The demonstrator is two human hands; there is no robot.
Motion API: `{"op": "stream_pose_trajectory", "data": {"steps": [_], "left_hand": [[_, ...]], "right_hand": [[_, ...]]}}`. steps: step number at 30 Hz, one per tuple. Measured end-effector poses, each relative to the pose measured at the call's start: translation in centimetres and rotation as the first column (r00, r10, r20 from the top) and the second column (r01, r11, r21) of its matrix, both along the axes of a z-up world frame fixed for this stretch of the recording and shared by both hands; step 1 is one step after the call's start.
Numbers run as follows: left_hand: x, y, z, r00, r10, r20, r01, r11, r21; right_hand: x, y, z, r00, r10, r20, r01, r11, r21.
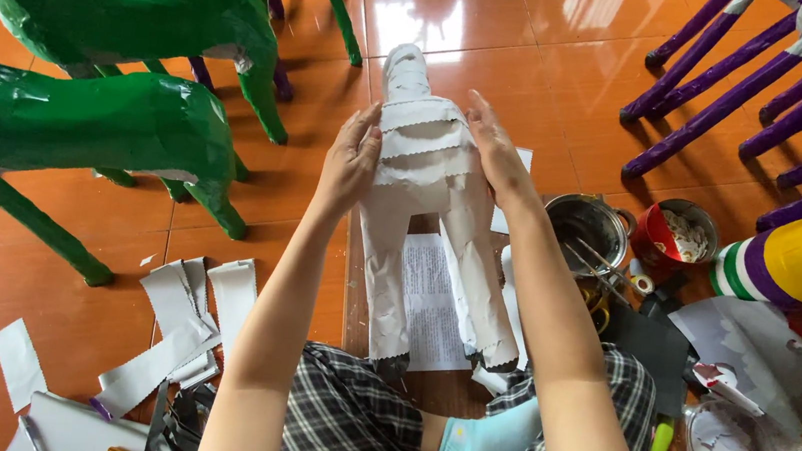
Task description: Applying paper strips to a paper-mache animal frame
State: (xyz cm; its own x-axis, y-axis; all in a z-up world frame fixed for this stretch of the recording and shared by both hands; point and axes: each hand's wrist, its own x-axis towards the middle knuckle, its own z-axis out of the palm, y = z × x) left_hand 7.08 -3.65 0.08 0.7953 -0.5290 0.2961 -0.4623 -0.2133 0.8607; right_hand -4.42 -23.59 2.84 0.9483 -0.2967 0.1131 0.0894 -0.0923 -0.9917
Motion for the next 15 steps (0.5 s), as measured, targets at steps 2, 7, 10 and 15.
{"op": "stream_pose_trajectory", "data": {"steps": [2,7,10,15], "left_hand": [[-0.2,0.1,0.1,1.000,0.011,-0.008,-0.011,1.000,0.002],[-0.8,0.5,0.6,0.999,0.016,-0.034,-0.016,1.000,-0.014],[-2.9,2.0,1.5,0.996,0.014,-0.091,-0.018,0.999,-0.043],[-11.0,5.8,1.6,0.917,-0.004,-0.400,-0.008,1.000,-0.029]], "right_hand": [[0.3,-0.2,0.1,0.999,-0.047,-0.013,0.047,0.999,-0.012],[-0.2,0.1,-1.0,0.997,-0.044,0.062,0.041,0.998,0.053],[-2.4,0.4,-3.0,0.992,-0.048,0.120,0.033,0.992,0.119],[-11.7,2.2,-2.9,0.996,-0.004,-0.086,0.017,0.988,0.152]]}}
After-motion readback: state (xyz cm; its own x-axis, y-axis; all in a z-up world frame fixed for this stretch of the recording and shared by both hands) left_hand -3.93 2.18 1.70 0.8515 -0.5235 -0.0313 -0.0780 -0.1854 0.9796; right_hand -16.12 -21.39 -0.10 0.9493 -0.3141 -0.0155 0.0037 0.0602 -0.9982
